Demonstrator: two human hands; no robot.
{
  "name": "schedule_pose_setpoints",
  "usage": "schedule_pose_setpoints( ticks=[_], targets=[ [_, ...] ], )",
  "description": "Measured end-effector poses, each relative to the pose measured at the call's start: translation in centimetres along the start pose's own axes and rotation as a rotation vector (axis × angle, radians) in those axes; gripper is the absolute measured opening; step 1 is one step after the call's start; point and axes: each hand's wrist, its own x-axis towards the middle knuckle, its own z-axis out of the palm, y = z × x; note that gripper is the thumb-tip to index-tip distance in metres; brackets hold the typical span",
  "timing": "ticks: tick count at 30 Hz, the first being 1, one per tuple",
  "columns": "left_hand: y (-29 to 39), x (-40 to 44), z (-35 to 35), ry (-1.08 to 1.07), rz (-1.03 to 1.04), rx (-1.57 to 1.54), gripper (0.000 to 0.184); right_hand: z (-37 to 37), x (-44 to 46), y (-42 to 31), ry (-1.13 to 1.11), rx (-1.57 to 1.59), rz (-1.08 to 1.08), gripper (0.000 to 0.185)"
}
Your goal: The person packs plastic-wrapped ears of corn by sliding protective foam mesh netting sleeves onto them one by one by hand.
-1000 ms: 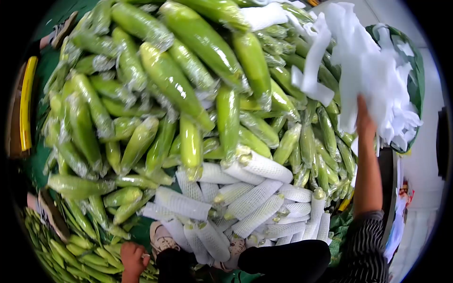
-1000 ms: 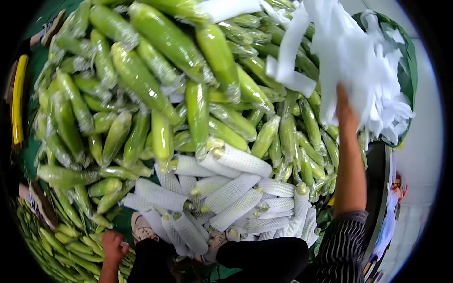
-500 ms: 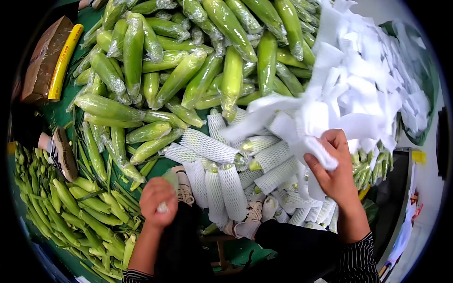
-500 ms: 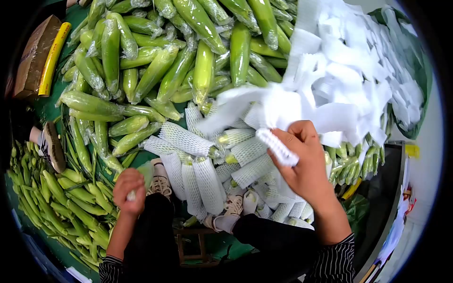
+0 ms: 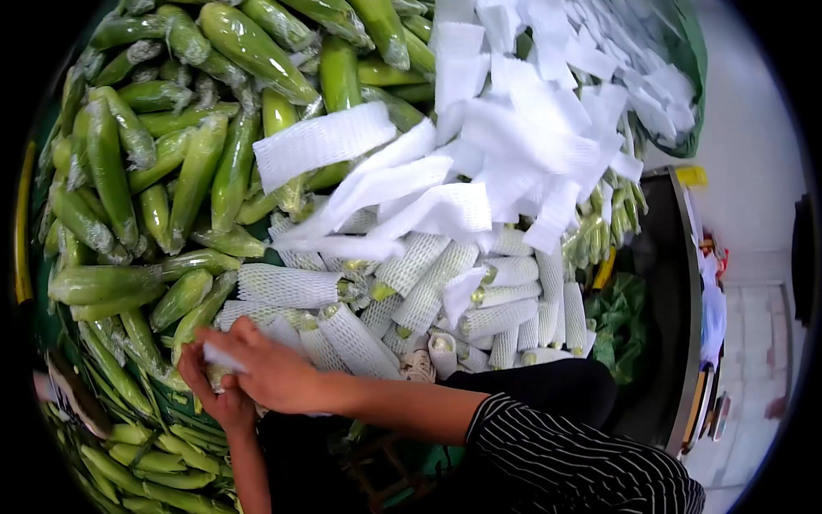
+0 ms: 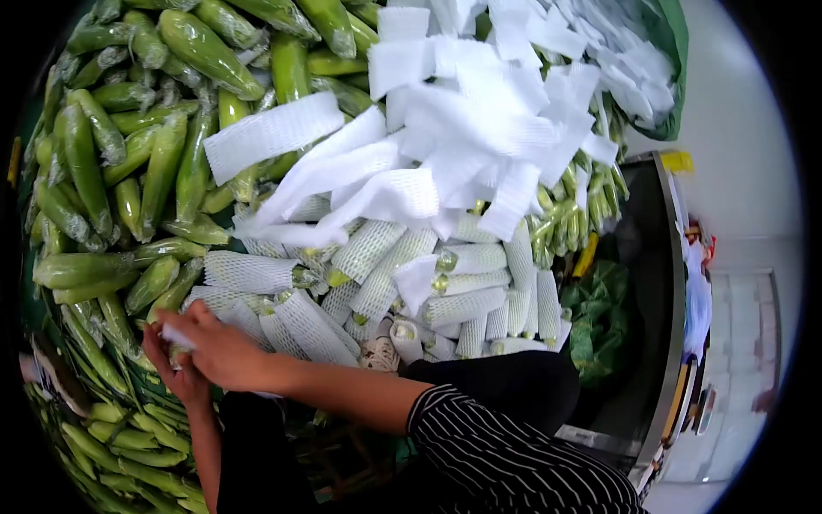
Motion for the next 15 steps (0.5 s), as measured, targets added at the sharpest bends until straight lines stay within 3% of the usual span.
schedule_pose_setpoints(
  ticks=[4, 5, 8, 10, 12, 15],
  targets=[
    [-0.6, 0.9, -1.6, -0.169, -0.107, -0.081, 0.037, 0.6, 0.5, 1.4, -0.052, 0.346, -0.101, 0.067],
    [-1.2, 0.8, -1.2, -0.129, -0.092, -0.142, 0.031, -0.1, 0.8, 1.8, -0.077, 0.410, -0.223, 0.062],
    [0.1, 2.0, -0.4, -0.070, 0.032, 0.000, 0.017, -0.8, -0.2, 1.6, -0.280, 1.039, 0.000, 0.060],
    [0.8, 2.6, -0.2, -0.085, 0.001, -0.036, 0.017, -1.8, -0.5, 1.7, -0.235, 0.966, 0.131, 0.051],
    [1.4, 2.9, 0.1, -0.105, 0.002, -0.094, 0.012, -2.2, -0.4, 2.9, -0.045, 0.321, -0.085, 0.044],
    [1.4, 3.0, 0.0, -0.113, -0.007, -0.135, 0.009, -3.8, 0.6, 2.7, 0.160, -0.370, -0.552, 0.028]
  ],
)
